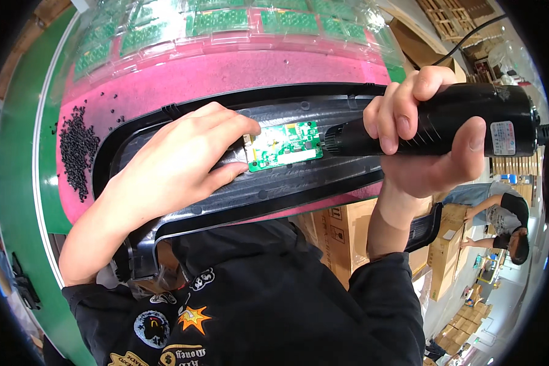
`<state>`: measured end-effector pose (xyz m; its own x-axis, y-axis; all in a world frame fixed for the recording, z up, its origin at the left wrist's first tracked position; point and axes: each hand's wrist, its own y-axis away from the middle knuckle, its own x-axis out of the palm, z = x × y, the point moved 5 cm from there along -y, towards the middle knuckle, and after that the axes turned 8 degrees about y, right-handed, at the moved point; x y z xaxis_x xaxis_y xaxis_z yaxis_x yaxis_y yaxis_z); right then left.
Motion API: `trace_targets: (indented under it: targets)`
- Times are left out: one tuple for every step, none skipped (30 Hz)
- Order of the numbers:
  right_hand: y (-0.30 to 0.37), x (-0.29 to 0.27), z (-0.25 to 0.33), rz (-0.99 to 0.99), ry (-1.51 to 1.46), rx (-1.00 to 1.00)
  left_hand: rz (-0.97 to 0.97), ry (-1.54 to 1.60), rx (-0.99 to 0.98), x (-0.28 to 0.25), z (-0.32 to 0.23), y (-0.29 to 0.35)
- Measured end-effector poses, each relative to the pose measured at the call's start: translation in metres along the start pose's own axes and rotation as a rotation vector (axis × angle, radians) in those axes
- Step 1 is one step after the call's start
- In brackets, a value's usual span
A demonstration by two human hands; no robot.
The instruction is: Assembling circuit boards into plastic housings and securing them with an electric screwdriver.
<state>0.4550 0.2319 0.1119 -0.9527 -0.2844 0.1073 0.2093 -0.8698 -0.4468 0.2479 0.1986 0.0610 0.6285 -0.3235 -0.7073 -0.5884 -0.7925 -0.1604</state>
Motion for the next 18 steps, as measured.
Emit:
trace_targets:
  targets:
    - [0.0, 0.0, -0.001, 0.004, -0.006, 0.003, 0.007, 0.003, 0.01, 0.0, 0.0, 0.0]
    - [-0.001, 0.0, -0.003, 0.01, -0.012, 0.004, 0.006, 0.004, 0.006, 0.0, 0.001, 0.0]
    - [-0.001, 0.001, -0.004, 0.012, -0.013, 0.007, 0.002, 0.003, 0.023, 0.0, 0.001, 0.0]
    - [-0.002, 0.004, -0.004, 0.043, -0.016, 0.0, -0.002, 0.002, 0.04, 0.0, 0.0, 0.0]
    - [-0.002, 0.006, -0.004, 0.072, -0.017, -0.006, 0.0, 0.006, 0.039, 0.0, 0.0, 0.0]
    - [-0.002, 0.006, -0.005, 0.071, -0.016, -0.003, 0.001, 0.002, 0.038, 0.0, 0.0, -0.001]
    - [-0.003, 0.007, -0.006, 0.097, -0.037, -0.014, 0.001, -0.002, 0.038, 0.0, -0.001, -0.001]
    - [-0.004, 0.008, -0.007, 0.125, -0.059, -0.028, 0.001, -0.001, 0.038, -0.001, -0.002, -0.001]
    - [-0.005, 0.009, -0.009, 0.125, -0.059, -0.028, -0.025, -0.004, 0.044, -0.004, -0.003, -0.001]
    - [-0.005, 0.011, -0.011, 0.134, -0.044, -0.026, -0.051, -0.008, 0.05, -0.006, -0.004, -0.001]
    - [-0.005, 0.012, -0.012, 0.141, -0.03, -0.025, -0.05, -0.011, 0.052, -0.009, -0.006, -0.001]
    - [-0.005, 0.014, -0.011, 0.165, 0.01, -0.044, -0.106, -0.021, 0.068, -0.015, -0.01, -0.001]
    - [-0.006, 0.017, -0.011, 0.178, 0.08, -0.039, -0.162, -0.033, 0.084, -0.022, -0.015, 0.0]
    - [-0.007, 0.019, -0.01, 0.187, 0.152, -0.037, -0.205, -0.07, 0.077, -0.029, -0.019, 0.0]
    - [-0.006, 0.021, -0.007, 0.127, 0.207, -0.059, -0.238, -0.115, 0.067, -0.037, -0.023, 0.003]
    - [-0.007, 0.019, -0.006, 0.121, 0.203, -0.058, -0.272, -0.16, 0.058, -0.045, -0.027, 0.008]
    - [-0.006, 0.009, -0.006, 0.118, 0.157, -0.011, -0.261, -0.18, -0.042, -0.047, -0.026, 0.009]
    - [-0.006, 0.004, -0.005, 0.121, 0.099, 0.032, -0.223, -0.193, -0.147, -0.051, -0.028, 0.013]
